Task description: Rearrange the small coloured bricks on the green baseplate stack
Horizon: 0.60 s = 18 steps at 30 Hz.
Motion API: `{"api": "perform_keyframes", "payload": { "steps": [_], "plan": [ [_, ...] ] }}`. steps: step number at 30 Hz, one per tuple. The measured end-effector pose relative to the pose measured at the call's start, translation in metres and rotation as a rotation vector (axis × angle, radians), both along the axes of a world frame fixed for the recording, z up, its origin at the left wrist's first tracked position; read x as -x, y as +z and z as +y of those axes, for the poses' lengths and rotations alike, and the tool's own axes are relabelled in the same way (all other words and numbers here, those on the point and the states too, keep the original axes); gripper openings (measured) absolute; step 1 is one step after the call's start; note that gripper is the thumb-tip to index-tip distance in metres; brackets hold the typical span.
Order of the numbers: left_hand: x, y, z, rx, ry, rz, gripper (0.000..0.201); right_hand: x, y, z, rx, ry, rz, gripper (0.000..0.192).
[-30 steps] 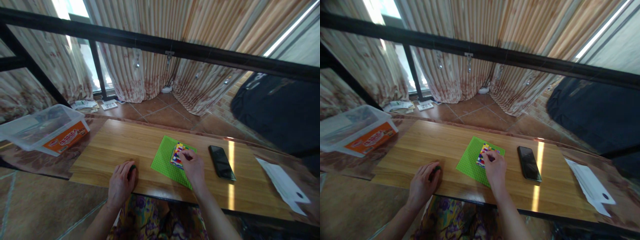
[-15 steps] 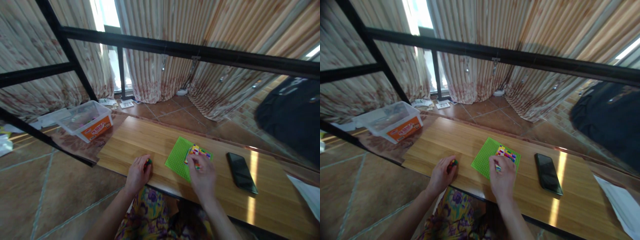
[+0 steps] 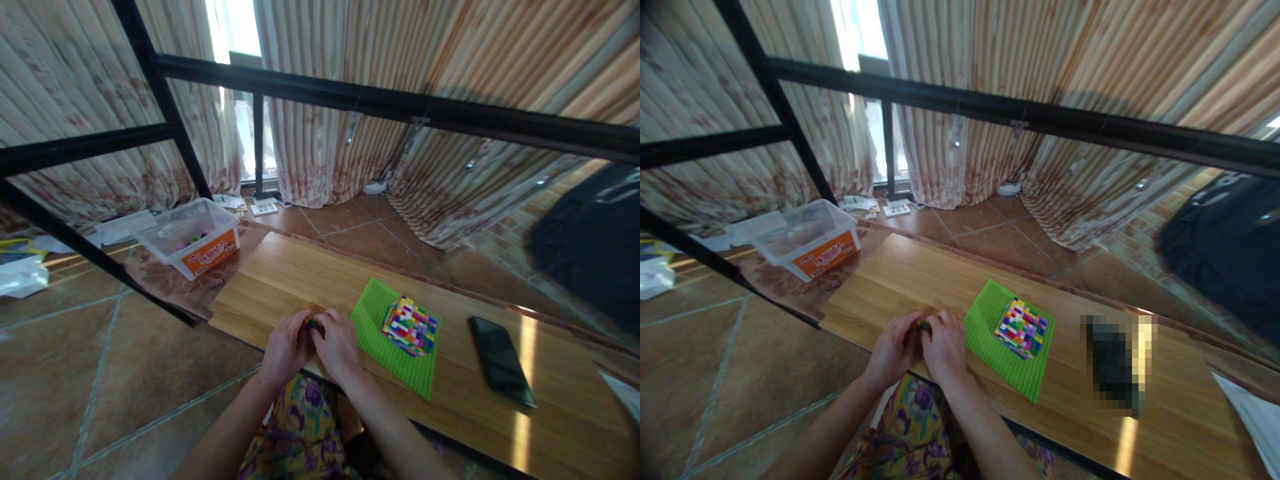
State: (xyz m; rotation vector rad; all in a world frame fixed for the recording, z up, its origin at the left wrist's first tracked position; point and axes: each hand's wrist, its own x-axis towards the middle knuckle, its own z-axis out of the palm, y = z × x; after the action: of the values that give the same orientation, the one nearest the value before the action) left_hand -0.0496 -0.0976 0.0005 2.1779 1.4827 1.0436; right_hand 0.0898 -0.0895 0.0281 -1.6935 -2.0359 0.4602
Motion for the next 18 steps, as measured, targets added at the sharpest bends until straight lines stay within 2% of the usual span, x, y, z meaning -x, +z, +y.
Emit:
{"api": "perform_keyframes", "payload": {
  "steps": [9,14,18],
  "plan": [
    [-0.001,-0.004,0.002,-0.039,0.029,0.03,0.037,-0.006,-0.003,0.0,-0.025,0.012,0.05,0.017],
    [-0.003,0.0,0.001,-0.024,0.032,0.041,0.032,-0.017,0.008,-0.014,-0.036,-0.01,0.258,0.021],
    [-0.006,0.003,0.003,-0.019,0.066,0.079,0.029,-0.04,0.023,-0.034,-0.077,-0.079,0.417,0.027]
  ]
}}
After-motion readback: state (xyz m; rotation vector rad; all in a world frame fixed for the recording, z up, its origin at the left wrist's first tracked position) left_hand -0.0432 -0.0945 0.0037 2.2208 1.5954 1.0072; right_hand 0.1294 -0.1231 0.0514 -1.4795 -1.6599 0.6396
